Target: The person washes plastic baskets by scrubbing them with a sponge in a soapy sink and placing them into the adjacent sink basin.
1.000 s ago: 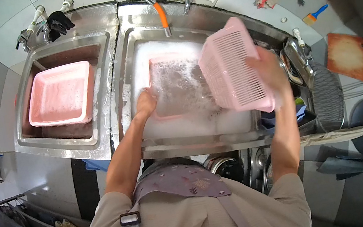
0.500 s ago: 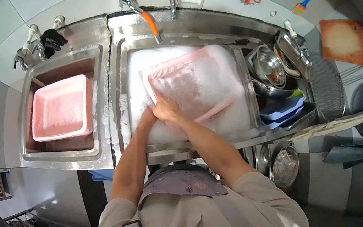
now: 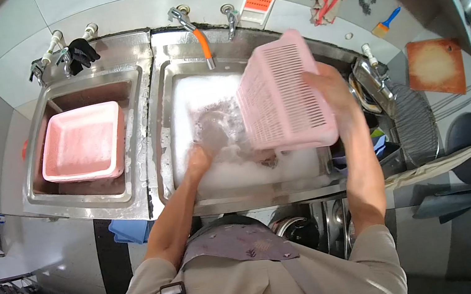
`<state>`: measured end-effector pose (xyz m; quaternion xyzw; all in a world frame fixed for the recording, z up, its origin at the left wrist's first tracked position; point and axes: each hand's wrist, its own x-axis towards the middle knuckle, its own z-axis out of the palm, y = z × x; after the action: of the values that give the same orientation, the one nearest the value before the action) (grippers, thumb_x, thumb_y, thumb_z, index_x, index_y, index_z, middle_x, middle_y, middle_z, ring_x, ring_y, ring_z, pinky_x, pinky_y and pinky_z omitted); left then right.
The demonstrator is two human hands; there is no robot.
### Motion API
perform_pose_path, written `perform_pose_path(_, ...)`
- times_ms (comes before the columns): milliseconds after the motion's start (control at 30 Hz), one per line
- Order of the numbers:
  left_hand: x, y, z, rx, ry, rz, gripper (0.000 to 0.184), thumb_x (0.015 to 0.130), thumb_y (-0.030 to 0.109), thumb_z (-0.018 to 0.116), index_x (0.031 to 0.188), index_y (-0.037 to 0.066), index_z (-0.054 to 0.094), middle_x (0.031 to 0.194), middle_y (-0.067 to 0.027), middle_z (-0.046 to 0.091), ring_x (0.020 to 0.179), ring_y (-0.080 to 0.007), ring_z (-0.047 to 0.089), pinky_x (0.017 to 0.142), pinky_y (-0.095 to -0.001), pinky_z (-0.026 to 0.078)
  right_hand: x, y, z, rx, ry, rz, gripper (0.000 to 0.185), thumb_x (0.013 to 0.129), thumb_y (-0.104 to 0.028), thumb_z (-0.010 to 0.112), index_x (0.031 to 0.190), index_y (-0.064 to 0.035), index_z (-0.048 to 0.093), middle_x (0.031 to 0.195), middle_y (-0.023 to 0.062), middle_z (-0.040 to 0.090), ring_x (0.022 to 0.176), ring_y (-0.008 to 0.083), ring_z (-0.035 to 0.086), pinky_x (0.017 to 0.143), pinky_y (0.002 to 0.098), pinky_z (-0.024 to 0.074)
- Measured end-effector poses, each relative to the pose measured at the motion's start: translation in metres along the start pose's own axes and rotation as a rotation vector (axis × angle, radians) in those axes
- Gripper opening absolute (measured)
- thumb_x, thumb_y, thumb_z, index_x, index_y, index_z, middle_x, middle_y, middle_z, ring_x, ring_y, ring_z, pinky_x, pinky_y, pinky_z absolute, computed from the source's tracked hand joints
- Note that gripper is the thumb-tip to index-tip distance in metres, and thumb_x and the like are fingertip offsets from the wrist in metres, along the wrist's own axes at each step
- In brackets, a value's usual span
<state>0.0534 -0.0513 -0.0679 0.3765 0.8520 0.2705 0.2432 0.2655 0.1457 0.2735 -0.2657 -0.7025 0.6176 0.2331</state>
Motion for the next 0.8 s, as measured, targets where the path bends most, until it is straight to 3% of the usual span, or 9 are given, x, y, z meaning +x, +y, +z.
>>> perform_pose_path(33, 0.001, -0.004, 0.012, 0.02, 0.164, 0.042, 0.066, 0.089, 0.036, 0.06, 0.13, -0.014, 0.049, 0.128, -0.0358, 0.053, 0.122, -0.0461, 0.052, 0.104, -0.0461, 0.042, -0.011, -0.009, -0.008, -0.025, 0.119, 0.015, 0.029, 0.093, -0.01, 0.059, 0.118, 0.0041, 0.064, 0.103, 0.0084, 0.07, 0.088, 0.0147, 0.065, 0.081, 0.0269, 0.0506)
perform_pose_path(133, -0.013, 0.014, 0.002, -0.098, 0.3, 0.115, 0.083, 0.09, 0.044, 0.06, 0.141, -0.014, 0.032, 0.137, -0.0364, 0.046, 0.13, -0.0465, 0.044, 0.11, -0.048, 0.035, -0.024, -0.012, -0.037, 0.194, 0.074, -0.023, 0.027, 0.094, -0.011, 0.058, 0.115, 0.0047, 0.063, 0.102, 0.0108, 0.07, 0.084, 0.0163, 0.067, 0.077, 0.0277, 0.0532)
perform_pose_path(267, -0.012, 0.058, -0.046, -0.308, 0.319, 0.101, 0.078, 0.093, 0.047, 0.058, 0.142, -0.009, 0.035, 0.133, -0.029, 0.053, 0.121, -0.04, 0.053, 0.101, -0.0471, 0.041, -0.026, 0.026, -0.058, 0.348, 0.17, -0.098, 0.033, 0.093, -0.017, 0.061, 0.119, 0.004, 0.06, 0.102, 0.0113, 0.069, 0.083, 0.0165, 0.067, 0.076, 0.0277, 0.0537)
perform_pose_path(333, -0.008, 0.079, -0.07, -1.151, -0.042, -0.255, 0.068, 0.096, 0.048, 0.054, 0.142, 0.0, 0.041, 0.124, -0.0167, 0.061, 0.105, -0.0273, 0.06, 0.088, -0.0408, 0.046, -0.023, 0.053, -0.06, 0.414, 0.166, -0.104, 0.033, 0.093, -0.018, 0.061, 0.119, 0.0036, 0.06, 0.103, 0.0109, 0.069, 0.085, 0.0166, 0.067, 0.077, 0.0276, 0.0534)
perform_pose_path(433, -0.016, 0.1, -0.099, -1.199, -0.198, -0.154, 0.062, 0.098, 0.05, 0.048, 0.142, 0.006, 0.043, 0.114, -0.0067, 0.064, 0.091, -0.0171, 0.057, 0.077, -0.0327, 0.044, -0.024, 0.081, -0.054, 0.464, 0.186, -0.087, 0.035, 0.094, -0.021, 0.062, 0.12, 0.0023, 0.06, 0.105, 0.0097, 0.069, 0.089, 0.0173, 0.066, 0.08, 0.0275, 0.0525)
perform_pose_path(500, -0.034, 0.11, -0.109, -1.09, -0.082, -0.144, 0.061, 0.097, 0.041, 0.057, 0.142, 0.003, 0.042, 0.116, -0.0078, 0.065, 0.097, -0.0169, 0.061, 0.081, -0.0334, 0.048, -0.023, 0.097, -0.046, 0.522, 0.18, -0.063, 0.036, 0.095, -0.021, 0.062, 0.123, 0.0015, 0.059, 0.107, 0.0093, 0.068, 0.091, 0.0171, 0.066, 0.082, 0.0277, 0.0525)
perform_pose_path(567, -0.034, 0.105, -0.108, -1.3, 0.004, 0.092, 0.062, 0.093, 0.027, 0.066, 0.142, 0.0, 0.04, 0.122, -0.012, 0.064, 0.107, -0.0193, 0.061, 0.09, -0.0338, 0.05, -0.021, 0.106, -0.043, 0.552, 0.145, -0.074, 0.038, 0.095, -0.022, 0.062, 0.125, 0.0016, 0.057, 0.11, 0.0094, 0.068, 0.093, 0.0173, 0.067, 0.084, 0.0285, 0.0525)
perform_pose_path(600, -0.037, 0.103, -0.112, -1.326, 0.022, 0.07, 0.072, 0.088, 0.02, 0.072, 0.147, 0.001, 0.036, 0.124, -0.0112, 0.062, 0.1, -0.017, 0.061, 0.083, -0.0293, 0.049, -0.023, 0.103, -0.04, 0.571, 0.132, -0.076, 0.039, 0.095, -0.022, 0.062, 0.125, 0.0019, 0.057, 0.11, 0.0094, 0.068, 0.094, 0.0172, 0.067, 0.084, 0.0283, 0.0526)
perform_pose_path(800, -0.03, 0.107, -0.125, -1.02, 0.145, 0.089, 0.063, 0.086, 0.025, 0.074, 0.137, -0.002, 0.048, 0.116, -0.0106, 0.064, 0.099, -0.0166, 0.062, 0.084, -0.0292, 0.049, -0.025, 0.092, -0.036, 0.606, 0.129, -0.096, 0.038, 0.093, -0.024, 0.065, 0.121, 0.0017, 0.06, 0.108, 0.0096, 0.069, 0.092, 0.0178, 0.068, 0.081, 0.0286, 0.0541)
